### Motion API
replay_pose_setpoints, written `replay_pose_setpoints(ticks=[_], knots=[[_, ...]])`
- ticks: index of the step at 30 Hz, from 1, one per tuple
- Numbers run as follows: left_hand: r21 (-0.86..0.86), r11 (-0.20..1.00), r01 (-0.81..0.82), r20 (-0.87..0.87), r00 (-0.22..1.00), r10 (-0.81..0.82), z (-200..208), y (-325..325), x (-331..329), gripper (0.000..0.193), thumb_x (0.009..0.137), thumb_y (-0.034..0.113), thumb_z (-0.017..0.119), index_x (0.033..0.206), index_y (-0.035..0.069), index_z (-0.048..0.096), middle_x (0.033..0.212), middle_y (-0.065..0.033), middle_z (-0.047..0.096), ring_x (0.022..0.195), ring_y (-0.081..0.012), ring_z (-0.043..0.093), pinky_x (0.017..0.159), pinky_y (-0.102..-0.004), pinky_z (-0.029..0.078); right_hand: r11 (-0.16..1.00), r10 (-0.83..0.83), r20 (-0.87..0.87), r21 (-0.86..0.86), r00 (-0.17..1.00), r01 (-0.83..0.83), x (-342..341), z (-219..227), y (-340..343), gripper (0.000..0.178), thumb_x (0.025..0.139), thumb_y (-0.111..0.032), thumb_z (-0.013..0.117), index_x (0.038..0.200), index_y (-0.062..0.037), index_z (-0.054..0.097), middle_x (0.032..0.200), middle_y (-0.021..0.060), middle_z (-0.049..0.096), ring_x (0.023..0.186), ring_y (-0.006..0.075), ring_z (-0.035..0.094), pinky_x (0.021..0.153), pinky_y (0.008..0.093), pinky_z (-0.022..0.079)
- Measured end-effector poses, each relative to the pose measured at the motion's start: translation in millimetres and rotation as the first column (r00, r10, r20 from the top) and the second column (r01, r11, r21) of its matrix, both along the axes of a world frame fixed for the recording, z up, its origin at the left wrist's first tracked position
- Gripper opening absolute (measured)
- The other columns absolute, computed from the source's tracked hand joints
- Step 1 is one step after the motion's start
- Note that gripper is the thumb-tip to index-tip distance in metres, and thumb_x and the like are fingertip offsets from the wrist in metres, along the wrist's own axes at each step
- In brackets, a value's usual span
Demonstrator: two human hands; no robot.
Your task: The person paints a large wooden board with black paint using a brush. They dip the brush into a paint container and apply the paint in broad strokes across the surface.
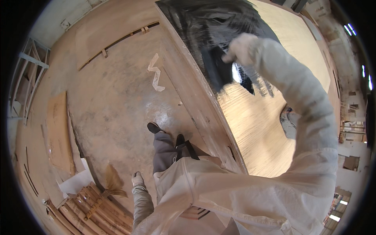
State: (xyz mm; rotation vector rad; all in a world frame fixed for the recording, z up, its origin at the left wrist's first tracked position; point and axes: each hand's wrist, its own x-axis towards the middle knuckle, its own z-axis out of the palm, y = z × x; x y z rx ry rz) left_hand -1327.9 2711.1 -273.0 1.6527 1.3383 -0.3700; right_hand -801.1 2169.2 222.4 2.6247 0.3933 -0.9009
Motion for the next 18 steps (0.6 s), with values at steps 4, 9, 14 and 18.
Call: replay_pose_setpoints(ticks=[4, 9, 14, 18], knots=[[-0.014, 0.999, 0.029, 0.038, 0.999, -0.029, -6, -11, 6, 0.027, 0.095, 0.023, 0.069, 0.109, 0.001, 0.077, 0.098, -0.0112, 0.076, 0.093, -0.0223, 0.068, 0.086, -0.0387, 0.054, 0.988, 0.14, 0.0, -0.061, 0.99, -0.139, -43, 26, -15, 0.039, 0.093, -0.021, 0.082, 0.13, -0.0304, 0.078, 0.12, 0.0115, 0.079, 0.114, 0.0321, 0.074, 0.105, 0.0384, 0.057], [-0.022, 0.993, 0.12, 0.079, 0.99, -0.118, -9, -26, 8, 0.028, 0.096, 0.023, 0.069, 0.111, 0.002, 0.077, 0.099, -0.0116, 0.076, 0.094, -0.0215, 0.068, 0.087, -0.0385, 0.054, 0.996, 0.069, 0.116, -0.065, 0.991, -0.061, -3, 20, -5, 0.034, 0.101, -0.03, 0.073, 0.135, -0.0291, 0.075, 0.13, 0.0118, 0.075, 0.121, 0.0321, 0.072, 0.108, 0.0403, 0.056], [0.002, 0.995, 0.104, 0.066, 0.992, -0.104, -18, -28, -12, 0.028, 0.096, 0.023, 0.069, 0.111, 0.002, 0.077, 0.099, -0.0113, 0.077, 0.094, -0.0209, 0.068, 0.088, -0.0383, 0.054, 0.975, 0.003, -0.112, -0.219, 0.994, -0.028, -48, 16, 6, 0.038, 0.109, -0.037, 0.061, 0.147, -0.0346, 0.066, 0.135, 0.0097, 0.073, 0.124, 0.0337, 0.07, 0.106, 0.0429, 0.058], [-0.062, 0.998, -0.006, 0.03, 1.0, 0.008, -28, -40, -15, 0.028, 0.096, 0.023, 0.069, 0.111, 0.002, 0.077, 0.101, -0.0105, 0.077, 0.094, -0.0205, 0.068, 0.089, -0.0372, 0.055, 0.965, 0.192, -0.215, -0.138, 0.957, -0.225, -118, 12, -44, 0.032, 0.103, -0.047, 0.069, 0.126, -0.0293, 0.08, 0.115, 0.0117, 0.079, 0.111, 0.0322, 0.075, 0.102, 0.042, 0.057]])
